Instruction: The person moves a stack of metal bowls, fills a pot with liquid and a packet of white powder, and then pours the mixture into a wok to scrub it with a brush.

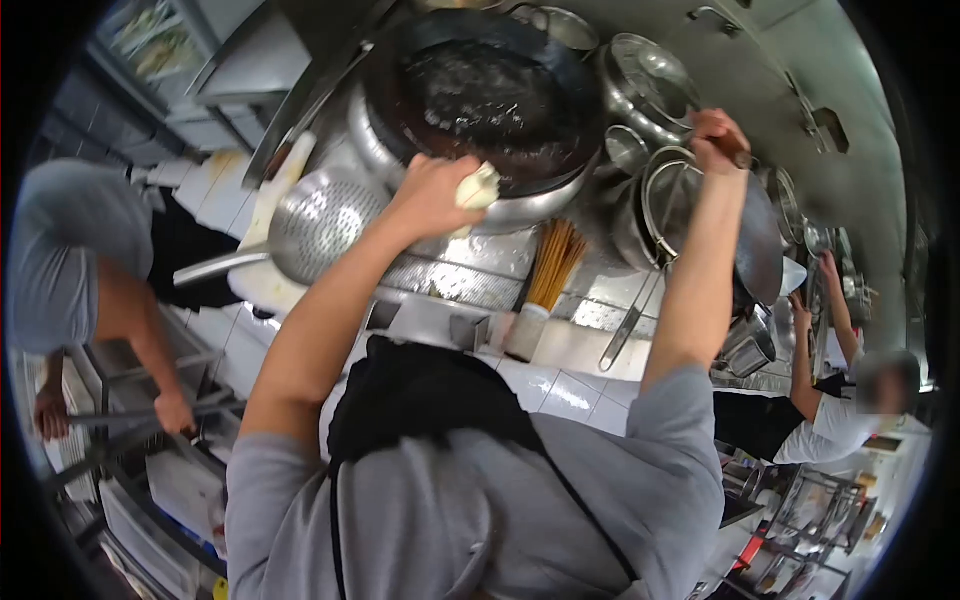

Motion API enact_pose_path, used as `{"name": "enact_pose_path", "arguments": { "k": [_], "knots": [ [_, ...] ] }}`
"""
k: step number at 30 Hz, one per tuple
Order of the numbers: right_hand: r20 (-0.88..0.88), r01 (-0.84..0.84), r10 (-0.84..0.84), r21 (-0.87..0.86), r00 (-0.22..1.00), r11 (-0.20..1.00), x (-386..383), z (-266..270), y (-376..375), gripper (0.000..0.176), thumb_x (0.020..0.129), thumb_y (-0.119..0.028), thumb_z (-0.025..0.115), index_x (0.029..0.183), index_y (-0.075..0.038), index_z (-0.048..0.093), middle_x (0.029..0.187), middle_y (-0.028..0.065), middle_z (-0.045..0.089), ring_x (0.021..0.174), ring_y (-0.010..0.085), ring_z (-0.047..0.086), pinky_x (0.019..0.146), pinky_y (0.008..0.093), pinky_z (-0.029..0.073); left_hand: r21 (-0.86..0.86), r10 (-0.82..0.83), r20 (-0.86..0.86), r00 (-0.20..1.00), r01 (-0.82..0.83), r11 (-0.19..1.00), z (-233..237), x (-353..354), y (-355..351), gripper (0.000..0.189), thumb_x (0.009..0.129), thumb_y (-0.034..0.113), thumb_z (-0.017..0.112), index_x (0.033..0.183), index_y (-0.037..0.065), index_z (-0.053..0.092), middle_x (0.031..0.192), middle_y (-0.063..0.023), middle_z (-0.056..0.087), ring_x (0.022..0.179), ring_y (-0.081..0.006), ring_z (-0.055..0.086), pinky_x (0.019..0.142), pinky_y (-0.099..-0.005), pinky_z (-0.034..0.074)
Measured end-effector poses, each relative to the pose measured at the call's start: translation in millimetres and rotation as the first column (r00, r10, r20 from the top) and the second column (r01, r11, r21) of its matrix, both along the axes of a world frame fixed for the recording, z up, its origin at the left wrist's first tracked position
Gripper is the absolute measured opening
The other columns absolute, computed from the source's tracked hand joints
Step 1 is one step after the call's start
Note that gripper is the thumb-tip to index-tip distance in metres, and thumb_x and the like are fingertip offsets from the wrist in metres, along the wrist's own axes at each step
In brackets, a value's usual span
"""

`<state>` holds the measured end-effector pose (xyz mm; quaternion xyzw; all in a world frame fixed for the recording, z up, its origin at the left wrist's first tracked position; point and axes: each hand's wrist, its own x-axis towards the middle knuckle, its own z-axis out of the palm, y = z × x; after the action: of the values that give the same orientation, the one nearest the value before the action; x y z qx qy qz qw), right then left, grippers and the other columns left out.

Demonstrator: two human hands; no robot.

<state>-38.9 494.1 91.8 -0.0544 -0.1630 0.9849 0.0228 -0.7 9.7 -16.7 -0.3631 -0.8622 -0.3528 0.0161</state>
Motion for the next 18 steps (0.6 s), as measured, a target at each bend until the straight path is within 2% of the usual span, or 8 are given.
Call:
{"name": "enact_pose_path", "arguments": {
  "k": [2,5,8,11,13,15,16,18],
  "knots": [
    [0.123,-0.116,0.129,-0.113,0.984,0.987,30,38,-40,0.054,0.084,0.003,0.051,0.131,0.011,0.028,0.074,0.0078,0.050,0.057,0.0162,0.053,0.047,0.0266,0.046,0.011,-0.002,0.007,1.000,0.002,1.000,2,1,-1,0.043,0.065,0.037,0.075,0.095,0.010,0.060,0.085,-0.0150,0.066,0.087,-0.0354,0.063,0.084,-0.0424,0.040],
    [0.053,-0.092,0.097,-0.088,0.994,0.992,72,52,-104,0.060,0.090,0.001,0.044,0.138,0.011,0.009,0.072,0.0059,0.047,0.054,0.0147,0.050,0.044,0.0265,0.044,-0.020,-0.013,-0.047,0.999,0.012,1.000,-3,3,1,0.043,0.066,0.039,0.074,0.096,0.010,0.063,0.086,-0.0151,0.068,0.089,-0.0343,0.064,0.085,-0.0421,0.039],
    [0.142,-0.127,0.144,-0.120,0.979,0.985,109,53,-155,0.047,0.093,-0.002,0.044,0.133,0.011,0.024,0.072,0.0052,0.047,0.052,0.0133,0.048,0.044,0.0259,0.043,-0.051,-0.008,-0.046,0.999,0.006,0.999,-3,4,-2,0.041,0.067,0.038,0.073,0.096,0.009,0.062,0.088,-0.0154,0.068,0.091,-0.0341,0.063,0.087,-0.0426,0.039],
    [0.214,-0.207,0.178,0.118,0.960,0.971,129,32,-172,0.007,0.092,-0.004,0.048,0.096,0.001,0.048,0.072,0.0039,0.049,0.049,0.0091,0.045,0.040,0.0223,0.040,-0.019,-0.009,-0.079,0.997,0.008,1.000,-7,1,-1,0.041,0.067,0.037,0.072,0.096,0.009,0.064,0.086,-0.0152,0.069,0.089,-0.0341,0.065,0.084,-0.0429,0.040],
    [0.278,-0.163,0.021,0.496,0.960,0.853,145,26,-196,0.005,0.093,-0.007,0.052,0.092,-0.002,0.052,0.070,0.0035,0.052,0.047,0.0065,0.046,0.034,0.0187,0.035,-0.007,-0.025,-0.074,0.997,0.025,1.000,-5,2,-3,0.043,0.066,0.039,0.072,0.098,0.010,0.066,0.088,-0.0148,0.069,0.092,-0.0337,0.064,0.084,-0.0432,0.040],
    [0.318,-0.197,-0.142,0.820,0.938,0.537,155,28,-204,0.029,0.091,-0.010,0.057,0.118,-0.001,0.054,0.068,0.0019,0.056,0.044,0.0063,0.049,0.034,0.0203,0.036,0.040,-0.038,-0.142,0.989,0.044,0.998,-9,4,-7,0.045,0.065,0.039,0.075,0.098,0.010,0.066,0.104,-0.0140,0.066,0.106,-0.0317,0.059,0.089,-0.0444,0.039],
    [0.290,-0.206,-0.243,0.925,0.926,0.320,159,32,-209,0.038,0.090,-0.010,0.058,0.127,-0.002,0.054,0.067,0.0005,0.056,0.042,0.0057,0.047,0.034,0.0210,0.035,0.196,-0.030,-0.182,0.983,0.066,0.978,-18,7,-9,0.047,0.062,0.035,0.079,0.097,0.008,0.066,0.122,-0.0154,0.057,0.118,-0.0339,0.049,0.098,-0.0474,0.037],
    [0.223,-0.190,-0.346,0.973,0.911,0.128,150,31,-190,0.054,0.087,-0.007,0.061,0.139,-0.001,0.046,0.064,-0.0002,0.057,0.040,0.0080,0.047,0.035,0.0227,0.036,0.300,-0.007,-0.188,0.982,0.065,0.952,5,33,-23,0.044,0.061,0.021,0.081,0.097,0.002,0.063,0.135,-0.0190,0.047,0.125,-0.0402,0.042,0.107,-0.0494,0.032]
  ]
}}
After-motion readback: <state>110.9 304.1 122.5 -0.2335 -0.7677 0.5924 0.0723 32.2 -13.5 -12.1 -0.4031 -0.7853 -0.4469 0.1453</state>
